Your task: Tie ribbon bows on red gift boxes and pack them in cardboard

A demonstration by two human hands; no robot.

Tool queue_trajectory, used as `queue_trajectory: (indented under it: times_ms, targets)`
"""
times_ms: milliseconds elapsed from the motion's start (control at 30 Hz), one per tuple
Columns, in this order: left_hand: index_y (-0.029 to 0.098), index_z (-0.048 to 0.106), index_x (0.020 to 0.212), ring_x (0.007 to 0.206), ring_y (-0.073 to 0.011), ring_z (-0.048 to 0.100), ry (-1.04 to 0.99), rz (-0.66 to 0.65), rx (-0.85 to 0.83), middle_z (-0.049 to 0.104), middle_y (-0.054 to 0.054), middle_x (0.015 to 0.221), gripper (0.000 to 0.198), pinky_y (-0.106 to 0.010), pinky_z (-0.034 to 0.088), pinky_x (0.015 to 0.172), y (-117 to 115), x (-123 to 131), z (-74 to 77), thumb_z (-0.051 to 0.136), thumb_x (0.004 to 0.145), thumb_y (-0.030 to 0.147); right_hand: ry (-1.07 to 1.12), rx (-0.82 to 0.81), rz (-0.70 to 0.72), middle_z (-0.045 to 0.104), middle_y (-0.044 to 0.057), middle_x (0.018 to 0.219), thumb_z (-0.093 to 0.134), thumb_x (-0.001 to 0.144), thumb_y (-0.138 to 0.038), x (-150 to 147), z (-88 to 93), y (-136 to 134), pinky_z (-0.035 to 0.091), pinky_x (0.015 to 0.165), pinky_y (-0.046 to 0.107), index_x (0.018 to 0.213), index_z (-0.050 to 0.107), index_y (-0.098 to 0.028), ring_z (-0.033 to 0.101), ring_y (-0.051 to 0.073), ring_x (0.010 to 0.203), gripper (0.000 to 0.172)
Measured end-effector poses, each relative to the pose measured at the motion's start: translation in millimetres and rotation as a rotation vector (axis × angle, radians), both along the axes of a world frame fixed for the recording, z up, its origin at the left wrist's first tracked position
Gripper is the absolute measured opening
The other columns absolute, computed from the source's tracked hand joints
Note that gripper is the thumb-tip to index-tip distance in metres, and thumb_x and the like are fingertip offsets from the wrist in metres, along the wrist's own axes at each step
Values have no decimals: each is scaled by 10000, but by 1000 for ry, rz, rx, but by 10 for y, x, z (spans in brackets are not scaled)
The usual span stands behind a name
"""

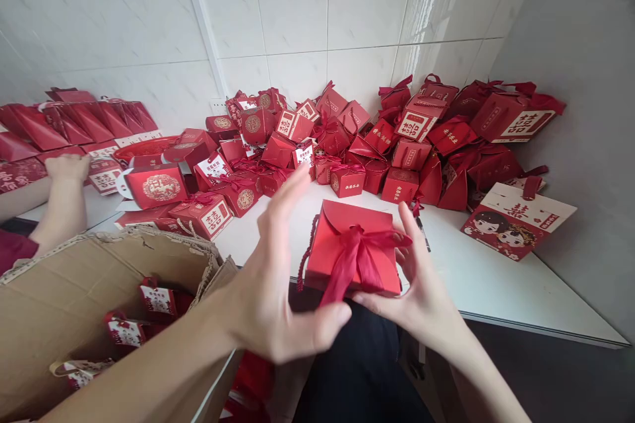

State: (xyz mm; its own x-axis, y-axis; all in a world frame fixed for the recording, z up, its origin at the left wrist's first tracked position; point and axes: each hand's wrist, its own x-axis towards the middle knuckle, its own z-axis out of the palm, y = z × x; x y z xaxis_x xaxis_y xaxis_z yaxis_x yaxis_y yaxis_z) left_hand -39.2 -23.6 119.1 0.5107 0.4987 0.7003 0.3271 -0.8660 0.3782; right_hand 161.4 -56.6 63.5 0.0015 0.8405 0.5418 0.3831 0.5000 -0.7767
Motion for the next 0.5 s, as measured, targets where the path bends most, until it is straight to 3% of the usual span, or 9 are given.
queue_trajectory:
  times_ms: [67,133,200,300,400,500]
  targets:
    - [262,197,1369,1270,-322,326,153,-81,-311,305,-94,1412,873,-468,328,1017,133,-45,92,658,653,456,88,-103,111,349,99,1379,726,657,-398,32,85,77,433,942,416,1410,74,-303,425,263,1204,1001]
    - [253,274,1330,1227,-303,393,193,-115,-581,377,-85,1373,824,-443,363,995,242,-74,145,691,638,415,146,-176,223,375,93,1367,714,659,-443,43,155,178,436,931,416,1402,131,-309,410,264,1218,954]
    - [241,363,1265,1135,-282,489,65,-101,-835,492,-81,1273,725,-418,426,932,313,-119,164,690,640,410,218,-202,334,331,91,1400,663,652,-564,36,193,280,444,906,438,1394,170,-322,382,287,1237,923]
    - [209,485,1131,948,-246,598,-229,-52,-1272,618,-76,1054,544,-394,496,811,338,-253,181,585,694,519,426,-160,423,314,98,1410,410,725,-720,19,173,395,489,809,462,1344,295,-320,392,317,1225,746]
    - [177,525,1003,745,-202,635,-473,-21,-1609,638,-58,851,512,-372,531,705,268,-411,214,480,714,597,553,-68,279,410,82,1339,336,826,-603,20,22,477,484,827,443,1219,421,-314,411,280,1215,494]
    - [158,509,920,617,-169,629,-573,-16,-1731,611,-37,728,482,-328,546,619,163,-501,217,471,712,592,346,-142,57,487,79,1240,426,830,-524,16,-280,576,426,921,445,1088,496,-271,451,255,1173,368]
